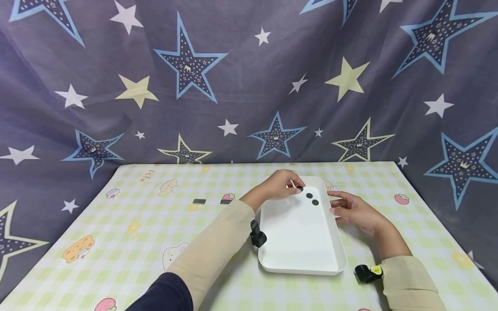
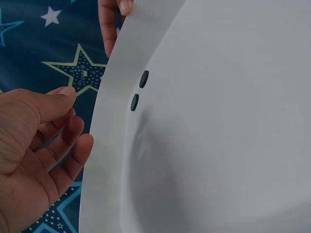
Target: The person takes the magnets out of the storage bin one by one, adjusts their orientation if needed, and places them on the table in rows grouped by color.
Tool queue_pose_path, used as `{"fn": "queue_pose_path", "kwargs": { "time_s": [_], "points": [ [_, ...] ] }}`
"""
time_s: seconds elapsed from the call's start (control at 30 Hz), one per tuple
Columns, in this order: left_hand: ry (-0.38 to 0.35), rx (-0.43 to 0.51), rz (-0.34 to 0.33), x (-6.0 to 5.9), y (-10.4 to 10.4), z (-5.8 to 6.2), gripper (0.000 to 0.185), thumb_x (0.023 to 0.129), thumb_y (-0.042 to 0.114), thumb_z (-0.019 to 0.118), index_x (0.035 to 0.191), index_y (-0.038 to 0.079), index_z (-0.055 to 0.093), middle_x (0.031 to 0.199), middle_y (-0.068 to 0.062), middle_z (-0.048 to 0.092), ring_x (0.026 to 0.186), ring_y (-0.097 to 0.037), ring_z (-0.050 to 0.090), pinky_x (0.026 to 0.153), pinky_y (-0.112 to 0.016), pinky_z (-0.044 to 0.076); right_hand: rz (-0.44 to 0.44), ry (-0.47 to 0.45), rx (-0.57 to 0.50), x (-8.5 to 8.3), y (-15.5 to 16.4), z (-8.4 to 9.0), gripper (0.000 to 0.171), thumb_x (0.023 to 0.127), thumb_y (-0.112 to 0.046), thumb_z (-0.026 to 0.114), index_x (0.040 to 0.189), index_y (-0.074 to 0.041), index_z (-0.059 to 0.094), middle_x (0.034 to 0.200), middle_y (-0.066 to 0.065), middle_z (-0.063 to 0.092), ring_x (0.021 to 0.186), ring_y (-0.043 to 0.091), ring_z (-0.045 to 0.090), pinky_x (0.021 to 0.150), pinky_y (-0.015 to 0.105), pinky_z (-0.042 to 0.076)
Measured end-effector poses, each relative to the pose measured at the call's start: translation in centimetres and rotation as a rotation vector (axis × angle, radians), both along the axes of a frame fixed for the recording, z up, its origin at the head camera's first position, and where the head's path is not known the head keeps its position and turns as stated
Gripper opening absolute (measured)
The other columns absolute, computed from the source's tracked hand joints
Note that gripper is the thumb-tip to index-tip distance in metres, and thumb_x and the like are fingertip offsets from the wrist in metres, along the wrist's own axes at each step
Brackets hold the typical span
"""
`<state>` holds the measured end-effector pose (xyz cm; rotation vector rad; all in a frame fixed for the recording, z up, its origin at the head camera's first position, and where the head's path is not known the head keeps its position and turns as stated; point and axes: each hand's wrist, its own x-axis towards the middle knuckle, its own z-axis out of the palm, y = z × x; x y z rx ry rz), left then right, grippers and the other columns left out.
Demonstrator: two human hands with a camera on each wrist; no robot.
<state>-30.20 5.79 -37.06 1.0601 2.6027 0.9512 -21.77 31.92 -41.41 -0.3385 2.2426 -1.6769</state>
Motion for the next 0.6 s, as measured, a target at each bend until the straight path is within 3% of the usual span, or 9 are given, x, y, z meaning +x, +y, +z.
{"fn": "queue_pose_path", "kwargs": {
  "time_s": [0.6],
  "points": [
    [0.11,0.07,-0.013,1.0,-2.7,1.2,0.016,0.09,0.015,0.072,0.104,0.008,0.074,0.091,0.0,0.069,0.076,-0.006,0.06,0.072,-0.014,0.046,0.011,0.004,-0.019,0.1,0.0,-0.1,0.068,0.099,-0.012,0.058,0.15,0.009,0.018,0.139,0.04,0.031,0.104,0.006,0.058,0.085,0.035,0.054]
  ]
}}
